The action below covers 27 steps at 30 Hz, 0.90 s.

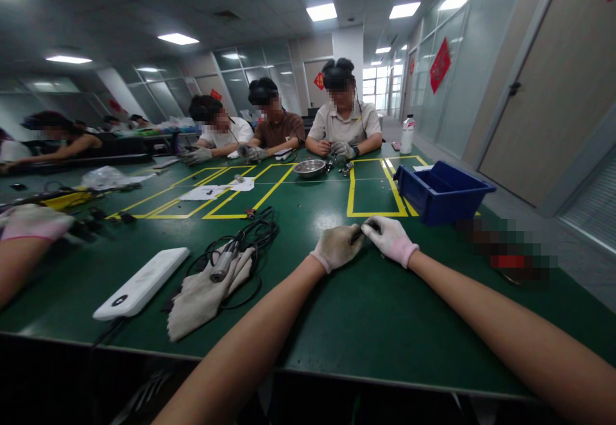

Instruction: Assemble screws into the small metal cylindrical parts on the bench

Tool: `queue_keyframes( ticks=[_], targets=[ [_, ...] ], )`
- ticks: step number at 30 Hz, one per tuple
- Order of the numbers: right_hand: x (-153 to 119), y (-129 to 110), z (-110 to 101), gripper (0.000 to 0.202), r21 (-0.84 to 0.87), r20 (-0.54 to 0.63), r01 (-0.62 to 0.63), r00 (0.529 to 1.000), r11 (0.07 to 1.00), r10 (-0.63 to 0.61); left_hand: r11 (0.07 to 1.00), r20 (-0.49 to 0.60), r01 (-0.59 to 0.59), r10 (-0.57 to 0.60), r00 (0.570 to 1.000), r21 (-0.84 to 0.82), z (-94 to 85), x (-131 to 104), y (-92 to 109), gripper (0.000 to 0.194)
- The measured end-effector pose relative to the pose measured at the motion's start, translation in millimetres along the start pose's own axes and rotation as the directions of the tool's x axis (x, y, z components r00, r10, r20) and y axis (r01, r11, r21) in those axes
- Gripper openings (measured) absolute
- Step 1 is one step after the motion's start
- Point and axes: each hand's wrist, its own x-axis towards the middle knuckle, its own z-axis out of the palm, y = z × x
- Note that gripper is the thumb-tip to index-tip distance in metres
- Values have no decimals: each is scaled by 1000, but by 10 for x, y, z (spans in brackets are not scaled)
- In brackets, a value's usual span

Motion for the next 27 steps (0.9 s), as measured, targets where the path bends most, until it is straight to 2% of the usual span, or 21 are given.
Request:
queue_keyframes(
  ticks=[12, 20, 27],
  targets=[
    [19, 41, 5, 28, 4, 29, -15, 999, 1000, 15, 1000, -13, 15, -15, 1000, -24, 46, 4, -3, 30],
    [41, 52, 12, 29, -22, 46, -21, 999, 1000, 22, 994, 48, 106, -108, 993, 32, 53, 42, 27, 34],
    [58, 76, 15, 27, -37, 57, -16, 998, 999, 18, 990, 107, 138, -142, 984, 41, 41, 53, 33, 35]
  ],
)
